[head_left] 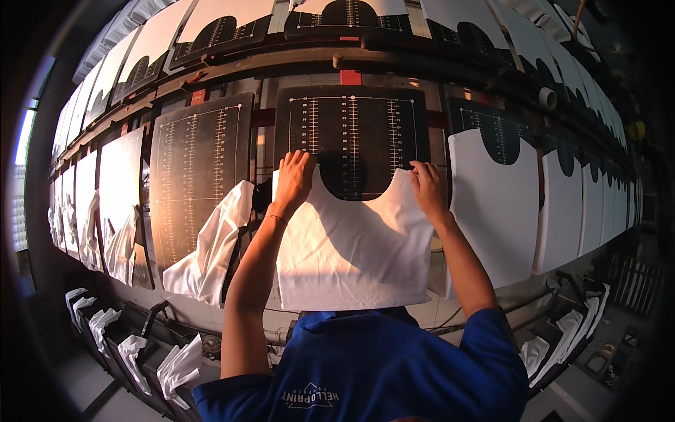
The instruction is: The person repeatedly picks up white t-shirts, unfolds them, and places them flat on a series of black printing boards. They smooth the fabric with their hands to ensure it is flat and aligned before moving to the next shirt. This process is repeated for multiple shirts throughout the video.
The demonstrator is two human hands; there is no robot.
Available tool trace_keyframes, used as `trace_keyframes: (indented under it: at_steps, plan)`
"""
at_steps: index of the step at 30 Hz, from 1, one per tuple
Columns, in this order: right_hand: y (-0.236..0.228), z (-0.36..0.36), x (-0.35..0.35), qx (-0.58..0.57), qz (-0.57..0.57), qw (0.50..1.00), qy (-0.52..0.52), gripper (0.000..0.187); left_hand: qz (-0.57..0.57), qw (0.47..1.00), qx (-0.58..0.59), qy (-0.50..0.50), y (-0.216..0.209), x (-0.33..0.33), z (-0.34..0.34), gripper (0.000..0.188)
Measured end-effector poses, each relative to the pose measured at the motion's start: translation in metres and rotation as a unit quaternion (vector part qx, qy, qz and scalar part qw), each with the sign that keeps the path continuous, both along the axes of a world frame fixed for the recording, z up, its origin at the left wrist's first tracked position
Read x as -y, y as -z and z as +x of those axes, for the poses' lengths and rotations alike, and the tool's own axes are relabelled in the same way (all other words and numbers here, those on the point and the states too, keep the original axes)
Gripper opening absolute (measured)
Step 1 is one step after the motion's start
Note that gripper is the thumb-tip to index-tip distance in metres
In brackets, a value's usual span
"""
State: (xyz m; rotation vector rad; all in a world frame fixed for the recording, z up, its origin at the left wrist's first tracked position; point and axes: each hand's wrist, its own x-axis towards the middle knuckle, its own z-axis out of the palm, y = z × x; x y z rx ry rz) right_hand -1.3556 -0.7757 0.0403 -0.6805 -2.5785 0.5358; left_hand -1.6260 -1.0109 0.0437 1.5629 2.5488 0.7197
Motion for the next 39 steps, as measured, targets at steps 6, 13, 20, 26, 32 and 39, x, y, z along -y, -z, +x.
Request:
trace_keyframes:
  at_steps: [6,13,20,26,32,39]
  plan:
    - [-0.003,0.002,-0.007,0.008,0.014,0.999,-0.048,0.012,-0.013,1.0,-0.017,0.006,0.003,0.016,-0.013,0.014]
    - [-0.004,-0.021,-0.034,-0.072,-0.081,0.994,-0.029,0.013,-0.004,0.997,0.067,0.03,-0.013,0.004,-0.05,0.018]
    - [-0.009,-0.064,-0.071,-0.044,-0.058,0.997,-0.027,0.016,-0.031,0.998,0.019,0.044,-0.009,-0.03,-0.094,0.019]
    - [-0.001,-0.08,-0.086,-0.036,-0.021,0.999,-0.023,0.017,-0.028,0.999,0.011,0.038,-0.005,-0.051,-0.109,0.021]
    - [0.011,-0.087,-0.095,-0.059,0.0,0.998,-0.029,0.014,-0.04,0.998,0.018,0.043,-0.008,-0.058,-0.113,0.022]
    - [0.013,-0.093,-0.094,-0.047,-0.001,0.999,-0.015,0.014,-0.017,0.999,-0.001,0.043,-0.001,-0.055,-0.115,0.021]
